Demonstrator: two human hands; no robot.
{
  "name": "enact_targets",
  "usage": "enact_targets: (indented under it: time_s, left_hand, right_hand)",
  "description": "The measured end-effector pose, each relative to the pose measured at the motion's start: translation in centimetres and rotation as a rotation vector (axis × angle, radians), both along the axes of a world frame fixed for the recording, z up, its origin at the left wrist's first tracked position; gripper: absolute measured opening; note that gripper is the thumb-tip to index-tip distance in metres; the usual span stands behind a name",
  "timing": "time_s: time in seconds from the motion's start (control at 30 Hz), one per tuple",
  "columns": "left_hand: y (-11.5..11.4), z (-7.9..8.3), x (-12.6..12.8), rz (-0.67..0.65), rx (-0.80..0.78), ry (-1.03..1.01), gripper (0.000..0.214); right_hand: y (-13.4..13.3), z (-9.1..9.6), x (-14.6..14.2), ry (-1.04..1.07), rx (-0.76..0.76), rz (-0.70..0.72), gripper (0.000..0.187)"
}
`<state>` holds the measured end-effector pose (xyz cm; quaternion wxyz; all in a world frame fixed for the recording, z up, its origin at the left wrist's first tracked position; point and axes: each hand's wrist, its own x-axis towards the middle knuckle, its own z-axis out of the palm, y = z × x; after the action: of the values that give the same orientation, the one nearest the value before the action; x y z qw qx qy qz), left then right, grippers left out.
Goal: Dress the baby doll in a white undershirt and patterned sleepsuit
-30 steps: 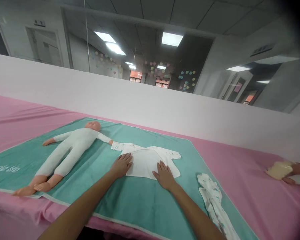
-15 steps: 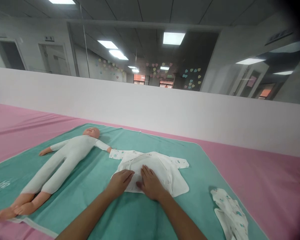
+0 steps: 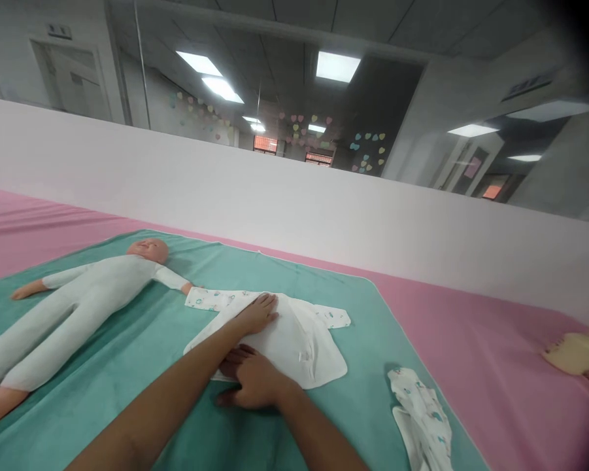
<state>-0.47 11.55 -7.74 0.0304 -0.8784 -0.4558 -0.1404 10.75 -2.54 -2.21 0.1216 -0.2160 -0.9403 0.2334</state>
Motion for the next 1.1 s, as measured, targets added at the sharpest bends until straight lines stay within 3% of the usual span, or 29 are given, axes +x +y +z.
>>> enact_targets:
  time_s: [0.1, 0.2, 0.27, 0.37, 0.5, 0.67, 1.1]
  left_hand:
    - [1.6, -0.7, -0.4, 0.002, 0.014, -0.003, 0.053]
    - [2.1, -1.1, -0.6, -0.016, 0.046, 0.008, 0.047]
    - [2.2, -1.2, -0.7, -0.065, 0.067, 0.027, 0.038]
    - [1.9, -1.2, -0.8, -0.147, 0.096, 0.056, 0.03]
    - [1.1, -0.8, -0.8, -0.147, 0.126, 0.06, 0.033]
    - [0.3, -0.8, -0.4, -0.064, 0.14, 0.047, 0.036]
    - [-1.0, -1.7, -0.5, 0.116, 0.128, -0.006, 0.042]
  right_hand:
    - [1.2, -1.1, 0.2, 0.092, -0.139, -0.052, 0.033]
    - [2.7, -2.1, 0.7, 0.233, -0.176, -0.367, 0.032]
    - [3.7, -2.3, 1.4, 0.245, -0.088, -0.515, 0.029]
    - [5.0, -2.6, 2.3, 0.152, 0.087, -0.612, 0.025]
    - [6.6, -3.8, 2.5, -0.047, 0.232, -0.805, 0.045]
    - [8.5, -5.0, 1.8, -0.19, 0.277, -0.849, 0.053]
    - [12.8, -4.9, 1.4, -0.237, 0.27, -0.978, 0.06]
